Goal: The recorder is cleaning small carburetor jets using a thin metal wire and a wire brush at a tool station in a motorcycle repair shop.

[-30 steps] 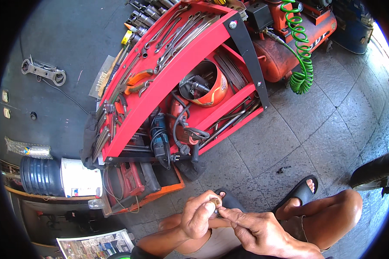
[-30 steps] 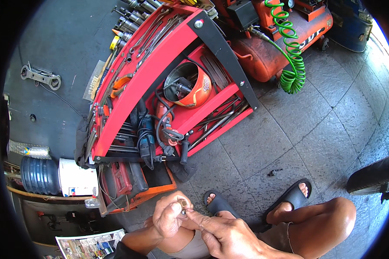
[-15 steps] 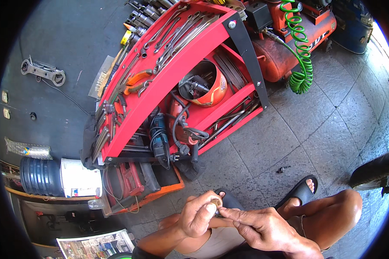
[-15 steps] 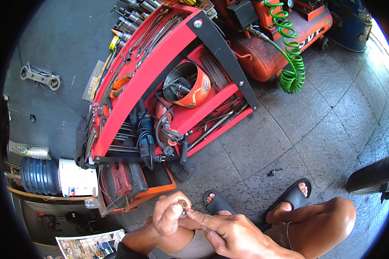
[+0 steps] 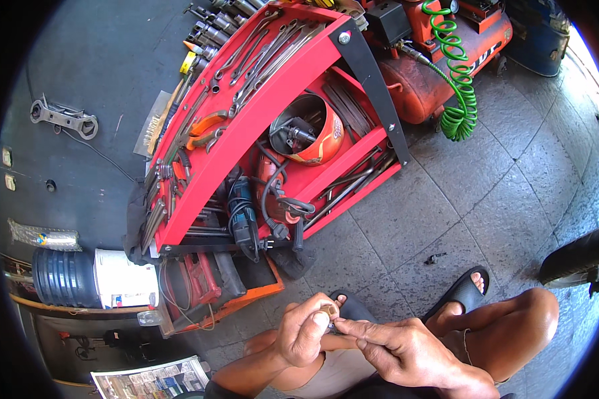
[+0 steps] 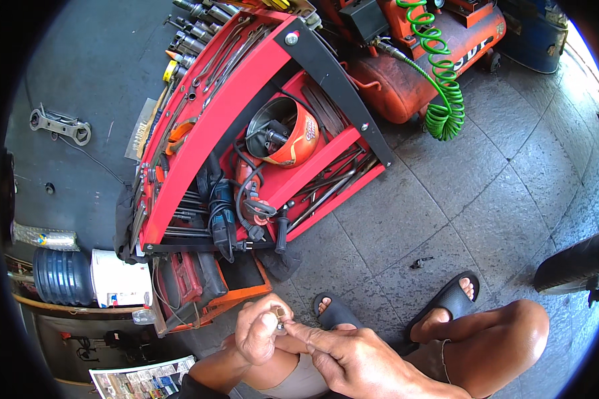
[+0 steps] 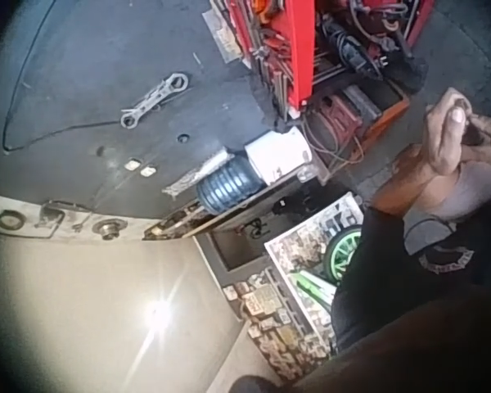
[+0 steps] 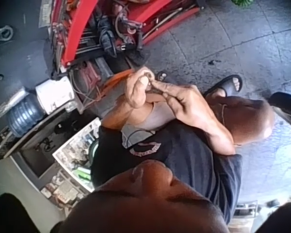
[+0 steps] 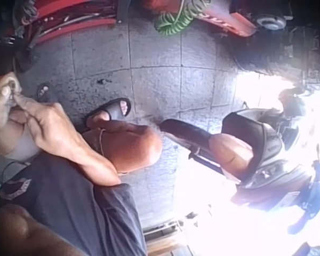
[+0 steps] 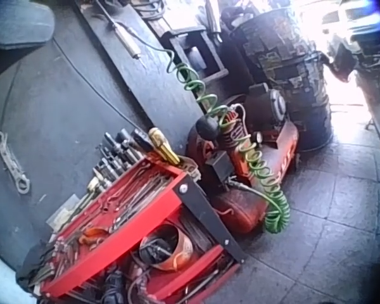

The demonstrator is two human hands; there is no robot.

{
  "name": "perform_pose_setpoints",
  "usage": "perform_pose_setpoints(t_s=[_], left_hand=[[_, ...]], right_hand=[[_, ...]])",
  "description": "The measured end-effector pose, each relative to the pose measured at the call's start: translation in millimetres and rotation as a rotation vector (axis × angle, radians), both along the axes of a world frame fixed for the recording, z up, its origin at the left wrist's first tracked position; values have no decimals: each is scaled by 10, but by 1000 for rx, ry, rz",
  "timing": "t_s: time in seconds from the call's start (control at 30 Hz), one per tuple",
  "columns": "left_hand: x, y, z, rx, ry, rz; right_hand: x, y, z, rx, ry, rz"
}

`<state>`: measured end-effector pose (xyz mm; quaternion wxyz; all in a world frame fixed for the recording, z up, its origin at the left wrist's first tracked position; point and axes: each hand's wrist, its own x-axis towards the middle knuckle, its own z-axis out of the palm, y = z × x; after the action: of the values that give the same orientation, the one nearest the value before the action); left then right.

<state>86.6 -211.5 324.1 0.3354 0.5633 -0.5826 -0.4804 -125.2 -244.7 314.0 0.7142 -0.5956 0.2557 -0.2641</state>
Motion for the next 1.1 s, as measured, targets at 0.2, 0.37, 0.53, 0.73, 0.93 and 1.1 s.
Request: perform_pose_setpoints(t_s=[0.2, 0.37, 0.53, 0.73, 0.93, 1.1], left_hand=[[-56, 44, -42, -60, -73, 72], [-86, 114, -102, -37, -42, 137], [-87, 205, -133, -14, -36, 186], [-125, 242, -132, -17, -20, 230], [-132, 273, -150, -6, 18, 255], [-154, 266, -181, 2, 34, 269]], right_hand=[[5, 27, 10, 71, 35, 10], [71, 148, -74, 40, -2, -90], [64, 194, -127, 27, -1, -83], [74, 209, -37, 78, 26, -87], [99, 251, -66, 44, 7, -127], [96, 267, -90, 45, 23, -131]])
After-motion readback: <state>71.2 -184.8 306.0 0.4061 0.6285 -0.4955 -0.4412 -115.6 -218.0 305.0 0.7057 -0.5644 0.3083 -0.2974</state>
